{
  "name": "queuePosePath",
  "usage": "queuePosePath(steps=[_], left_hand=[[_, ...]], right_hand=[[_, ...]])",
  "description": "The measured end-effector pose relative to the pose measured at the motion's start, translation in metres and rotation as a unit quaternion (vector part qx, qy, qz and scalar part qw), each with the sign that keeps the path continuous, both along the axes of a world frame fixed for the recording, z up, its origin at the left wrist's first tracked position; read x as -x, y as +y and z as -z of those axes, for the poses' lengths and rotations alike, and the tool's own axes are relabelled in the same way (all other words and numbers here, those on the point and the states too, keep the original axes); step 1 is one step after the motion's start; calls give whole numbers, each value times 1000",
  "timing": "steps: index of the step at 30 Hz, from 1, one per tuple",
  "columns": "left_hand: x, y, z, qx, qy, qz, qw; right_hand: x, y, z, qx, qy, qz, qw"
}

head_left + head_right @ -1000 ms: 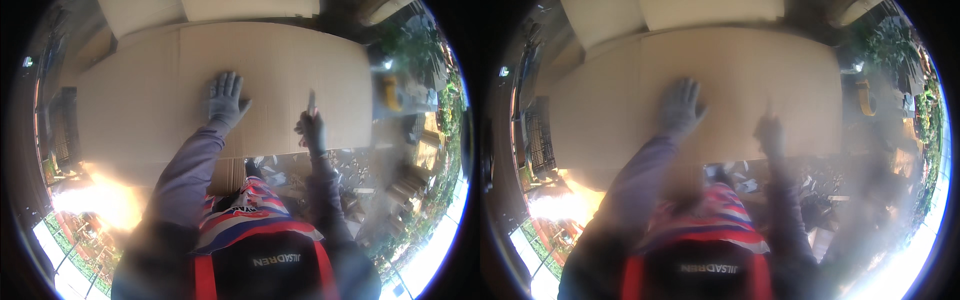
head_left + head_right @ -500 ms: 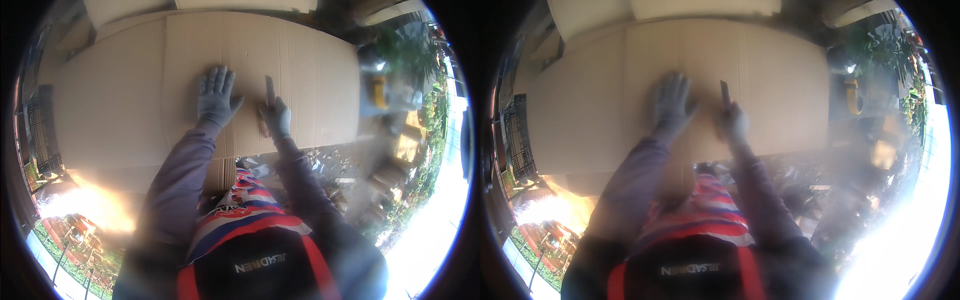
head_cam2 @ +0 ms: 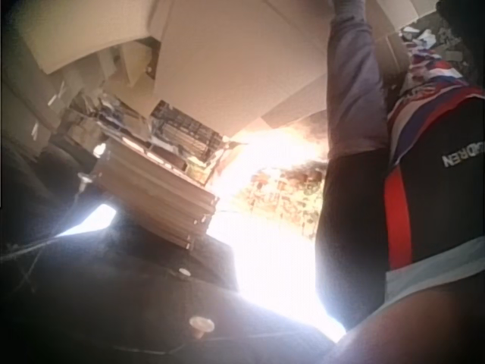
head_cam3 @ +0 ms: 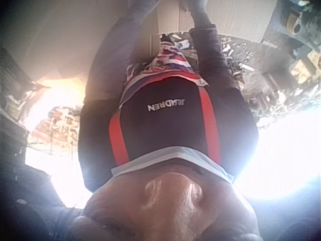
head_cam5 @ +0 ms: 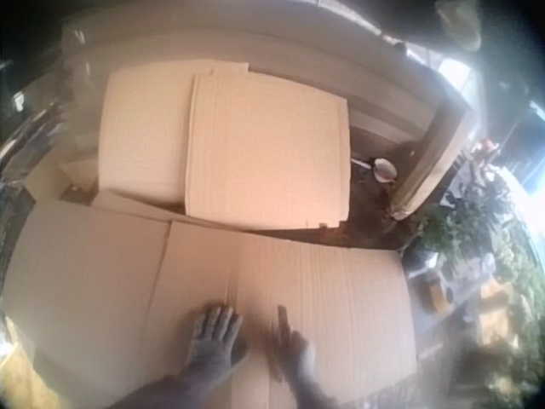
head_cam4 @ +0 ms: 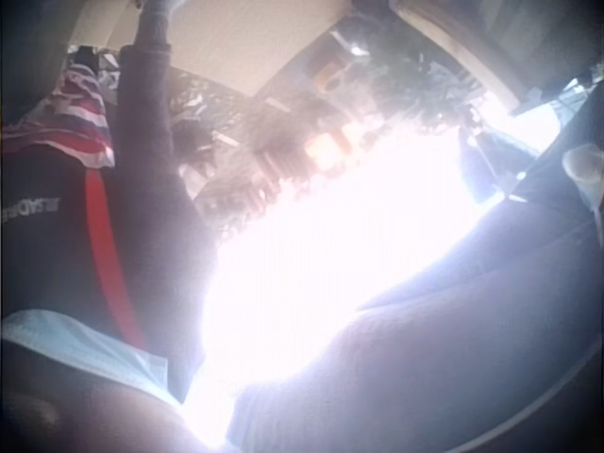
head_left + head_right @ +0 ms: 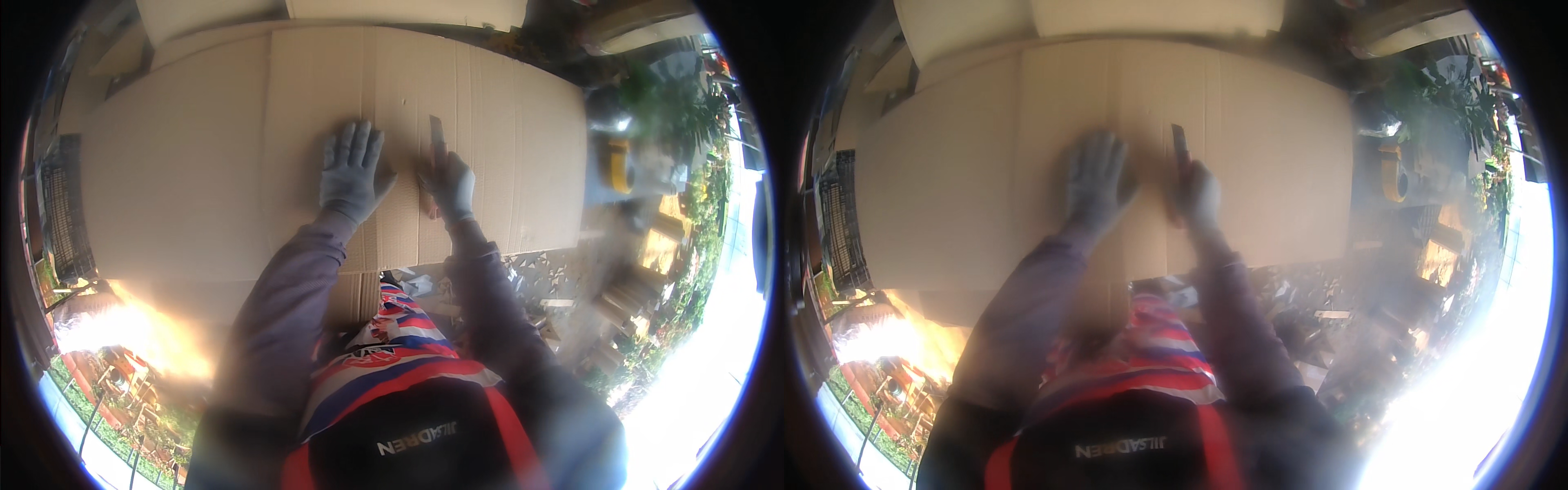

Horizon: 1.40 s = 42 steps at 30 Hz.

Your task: The person repeatedly picks up large cardboard sheets, folds them, and uses a utility knife to cut them into smaller pieces. The person also places a potted plant on the table and moves it aside during the process.

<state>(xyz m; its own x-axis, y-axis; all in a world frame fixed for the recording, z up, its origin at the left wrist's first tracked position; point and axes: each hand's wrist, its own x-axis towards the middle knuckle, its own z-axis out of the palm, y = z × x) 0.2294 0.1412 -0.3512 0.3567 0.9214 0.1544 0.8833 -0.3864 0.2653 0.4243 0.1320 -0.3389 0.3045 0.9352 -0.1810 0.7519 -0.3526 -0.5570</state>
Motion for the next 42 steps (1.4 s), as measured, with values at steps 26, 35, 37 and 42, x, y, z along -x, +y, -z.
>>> queuePosePath(steps=[26, 35, 37, 42], left_hand=[[1, 3, -12, 0, -38, -2, 999], [1, 2, -13, 14, -15, -3, 1000], [0, 1, -12, 4, -18, -9, 1000], [-2, 0, -14, -15, -33, -15, 999]], right_hand=[[-24, 231, 20, -31, 36, -37, 998], [-25, 290, 27, -59, 135, -66, 987], [-23, 267, 17, -85, 144, -46, 985], [-13, 149, -24, -23, 265, 34, 963]])
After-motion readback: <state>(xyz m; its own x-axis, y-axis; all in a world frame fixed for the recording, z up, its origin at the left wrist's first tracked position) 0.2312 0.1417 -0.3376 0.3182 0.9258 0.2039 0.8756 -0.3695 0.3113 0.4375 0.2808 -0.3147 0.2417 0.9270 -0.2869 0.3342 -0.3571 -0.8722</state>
